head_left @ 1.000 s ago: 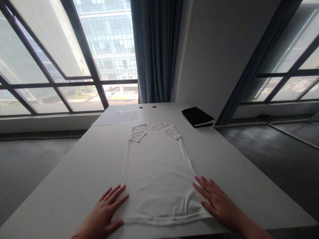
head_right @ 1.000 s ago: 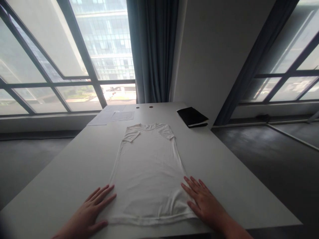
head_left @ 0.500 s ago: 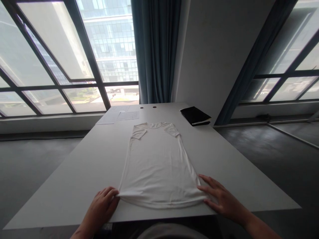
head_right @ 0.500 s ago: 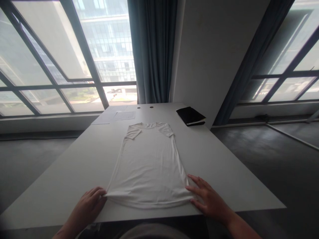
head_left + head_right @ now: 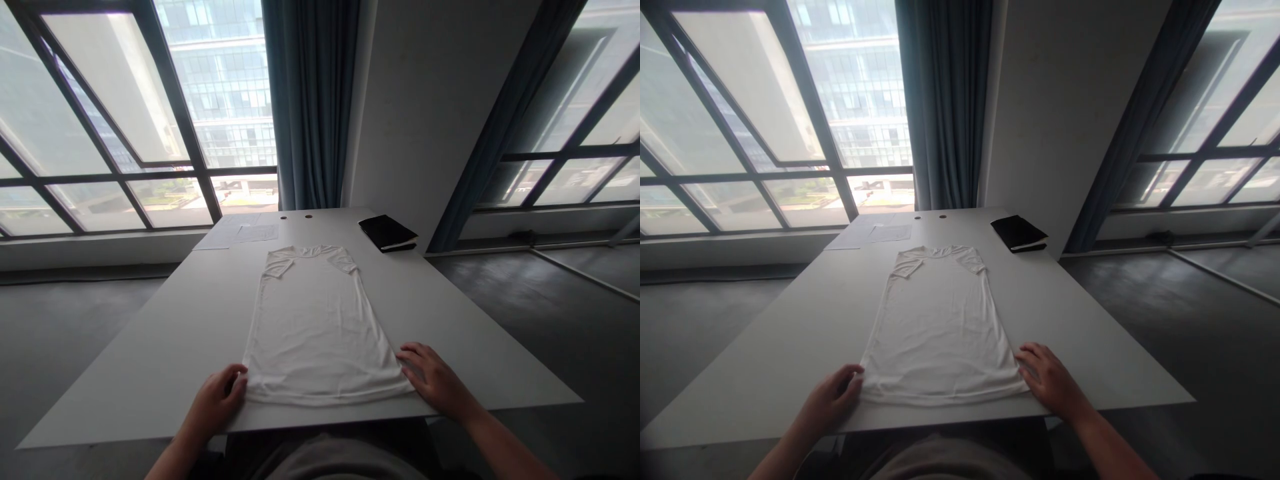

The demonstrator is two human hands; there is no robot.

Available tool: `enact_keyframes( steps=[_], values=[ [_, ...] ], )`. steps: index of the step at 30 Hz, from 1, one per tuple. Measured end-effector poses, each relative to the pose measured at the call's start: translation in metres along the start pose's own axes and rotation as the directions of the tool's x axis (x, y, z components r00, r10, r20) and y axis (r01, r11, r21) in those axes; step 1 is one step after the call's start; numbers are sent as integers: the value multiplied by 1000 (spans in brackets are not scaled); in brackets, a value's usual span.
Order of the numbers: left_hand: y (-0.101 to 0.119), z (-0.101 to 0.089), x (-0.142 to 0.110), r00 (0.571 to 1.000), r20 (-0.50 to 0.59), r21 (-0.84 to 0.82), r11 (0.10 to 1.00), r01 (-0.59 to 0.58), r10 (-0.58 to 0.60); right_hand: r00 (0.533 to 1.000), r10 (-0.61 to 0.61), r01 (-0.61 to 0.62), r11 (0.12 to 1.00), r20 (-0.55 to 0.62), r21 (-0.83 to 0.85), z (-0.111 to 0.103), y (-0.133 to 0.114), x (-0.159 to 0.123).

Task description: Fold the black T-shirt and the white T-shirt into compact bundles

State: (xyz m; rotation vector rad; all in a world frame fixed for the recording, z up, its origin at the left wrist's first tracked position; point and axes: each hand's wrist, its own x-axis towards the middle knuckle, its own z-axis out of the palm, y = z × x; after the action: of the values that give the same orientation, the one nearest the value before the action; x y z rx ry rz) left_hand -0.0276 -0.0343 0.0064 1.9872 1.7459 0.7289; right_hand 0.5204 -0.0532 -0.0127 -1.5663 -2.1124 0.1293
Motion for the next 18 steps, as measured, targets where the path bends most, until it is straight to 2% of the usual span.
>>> enact_keyframes(
  steps=[4, 7, 12, 15, 18],
  values=[
    [4, 0, -2, 1000, -5, 102, 995, -1, 2, 999, 36, -38, 998, -34, -54, 7, 6, 4],
    [6, 4, -7, 999, -21, 159, 987, -32, 36, 1000, 9, -8, 998, 18, -61, 6, 6, 6],
    [7, 12, -14, 992, -58, 234, 968, -93, 109, 985, -93, 89, 996, 146, 29, -4, 0, 6],
    [4, 13, -16, 992, -78, 244, 967, -79, 100, 979, -124, 112, 991, 165, 76, -9, -4, 7],
    [2, 14, -17, 991, -100, 240, 969, -62, 88, 982, -100, 83, 990, 157, 113, -13, -8, 8]
  ],
)
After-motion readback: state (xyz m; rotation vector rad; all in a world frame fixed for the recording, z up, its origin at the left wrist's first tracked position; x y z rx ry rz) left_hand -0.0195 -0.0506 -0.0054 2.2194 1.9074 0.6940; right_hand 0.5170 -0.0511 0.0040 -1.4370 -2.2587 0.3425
